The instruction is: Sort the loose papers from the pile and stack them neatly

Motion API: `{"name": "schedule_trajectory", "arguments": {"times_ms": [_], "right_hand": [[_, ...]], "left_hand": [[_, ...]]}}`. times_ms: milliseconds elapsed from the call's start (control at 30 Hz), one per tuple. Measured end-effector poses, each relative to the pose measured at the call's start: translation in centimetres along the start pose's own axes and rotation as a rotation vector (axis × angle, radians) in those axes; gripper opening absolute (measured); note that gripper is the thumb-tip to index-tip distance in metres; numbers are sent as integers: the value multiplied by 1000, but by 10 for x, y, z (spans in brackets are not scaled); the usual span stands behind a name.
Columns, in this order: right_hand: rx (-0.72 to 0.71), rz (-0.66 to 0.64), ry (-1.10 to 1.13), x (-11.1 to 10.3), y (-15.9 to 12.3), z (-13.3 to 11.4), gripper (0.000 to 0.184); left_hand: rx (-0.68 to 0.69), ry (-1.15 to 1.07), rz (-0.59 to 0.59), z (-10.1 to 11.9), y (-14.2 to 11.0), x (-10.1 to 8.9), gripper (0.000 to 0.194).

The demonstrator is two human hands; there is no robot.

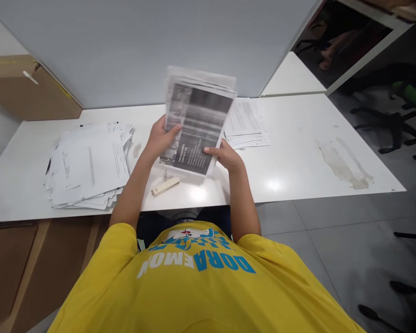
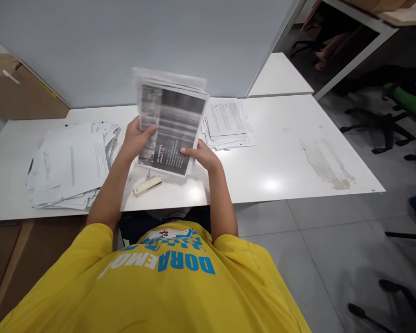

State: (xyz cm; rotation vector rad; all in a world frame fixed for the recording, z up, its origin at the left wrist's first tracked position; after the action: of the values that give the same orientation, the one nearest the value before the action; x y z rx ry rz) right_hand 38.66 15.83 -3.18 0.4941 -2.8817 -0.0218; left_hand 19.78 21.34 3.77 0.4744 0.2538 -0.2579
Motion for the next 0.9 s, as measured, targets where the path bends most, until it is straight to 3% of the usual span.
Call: {"name": "schedule_trajectory", "arguments": {"times_ms": [67, 133, 233, 300, 367, 467, 633, 733, 900], "right_hand": [[43, 32, 35, -8, -18, 1, 58], [57, 130, 68, -15, -43, 7, 57], [132, 315, 108, -20, -88, 34, 49], [190, 415, 122, -18, -114, 54, 43], [203, 520, 113, -15, -133, 67, 39], [157, 707, 62, -14, -155, 75, 39], [157, 924, -101, -9, -181, 80, 42], [175, 898, -171, 4, -181, 83, 39], [189, 805, -244, 22, -172, 84, 38]], "left_hand": [[-1, -9, -134, 13, 9, 21, 45], [-32, -1, -311, 18, 2, 41, 44], [-207, 81, -563, 6, -41, 57, 42], [-339, 170, -656, -6, -79, 54, 39], [-397, 318, -623, -12, -109, 39, 36], [-356, 548, -492, -10, -141, 18, 38], [-164, 710, -434, -13, -173, 29, 37], [-86, 710, -327, -15, -177, 30, 29], [-60, 696, -287, -14, -176, 29, 26]]}}
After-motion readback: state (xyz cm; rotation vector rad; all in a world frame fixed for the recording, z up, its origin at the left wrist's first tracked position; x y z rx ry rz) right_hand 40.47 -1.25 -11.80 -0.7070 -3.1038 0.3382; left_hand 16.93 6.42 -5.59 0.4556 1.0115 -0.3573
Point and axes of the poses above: each hand's wrist, its own y-axis towards the middle knuckle, its own x-axis out of the palm, z = x × y, the point moved 10 cm from there along y, towards the middle knuckle, and after that the axes turned 7 degrees about -z, right-handed, at the moved point
